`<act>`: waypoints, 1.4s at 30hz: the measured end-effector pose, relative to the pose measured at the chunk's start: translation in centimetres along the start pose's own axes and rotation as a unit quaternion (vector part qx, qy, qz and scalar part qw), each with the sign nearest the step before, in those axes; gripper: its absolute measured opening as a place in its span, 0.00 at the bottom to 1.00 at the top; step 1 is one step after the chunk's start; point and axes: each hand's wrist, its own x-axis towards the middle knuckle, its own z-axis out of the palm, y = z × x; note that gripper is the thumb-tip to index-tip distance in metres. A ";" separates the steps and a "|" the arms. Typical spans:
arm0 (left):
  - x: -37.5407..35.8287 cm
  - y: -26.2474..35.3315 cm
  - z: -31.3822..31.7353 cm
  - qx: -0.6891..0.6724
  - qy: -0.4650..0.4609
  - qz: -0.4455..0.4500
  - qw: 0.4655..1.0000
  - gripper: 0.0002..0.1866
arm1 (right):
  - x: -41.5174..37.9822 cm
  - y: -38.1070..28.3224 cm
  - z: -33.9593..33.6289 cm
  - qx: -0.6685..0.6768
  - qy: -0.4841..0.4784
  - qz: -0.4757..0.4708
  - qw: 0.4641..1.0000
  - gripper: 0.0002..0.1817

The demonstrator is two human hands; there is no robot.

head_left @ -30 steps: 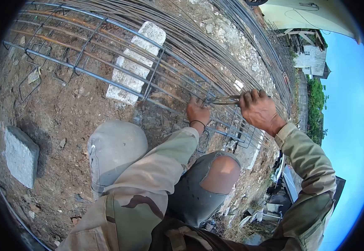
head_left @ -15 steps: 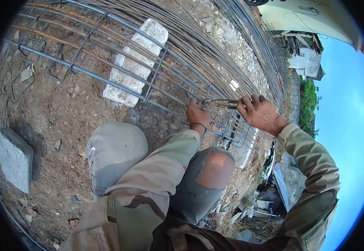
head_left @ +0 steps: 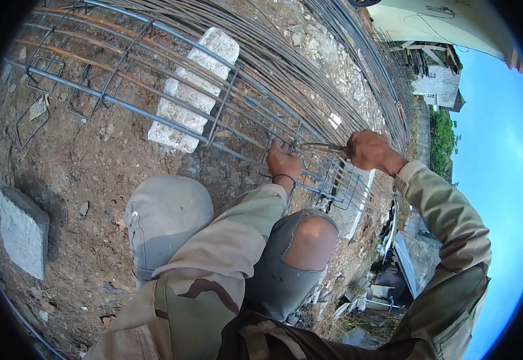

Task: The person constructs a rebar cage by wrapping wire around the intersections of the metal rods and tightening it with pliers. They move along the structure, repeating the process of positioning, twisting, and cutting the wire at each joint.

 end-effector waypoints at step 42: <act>-1.4 3.8 -1.5 -0.024 0.048 -0.006 0.999 0.15 | -0.1 2.4 0.9 -0.328 0.261 -0.299 0.858 0.18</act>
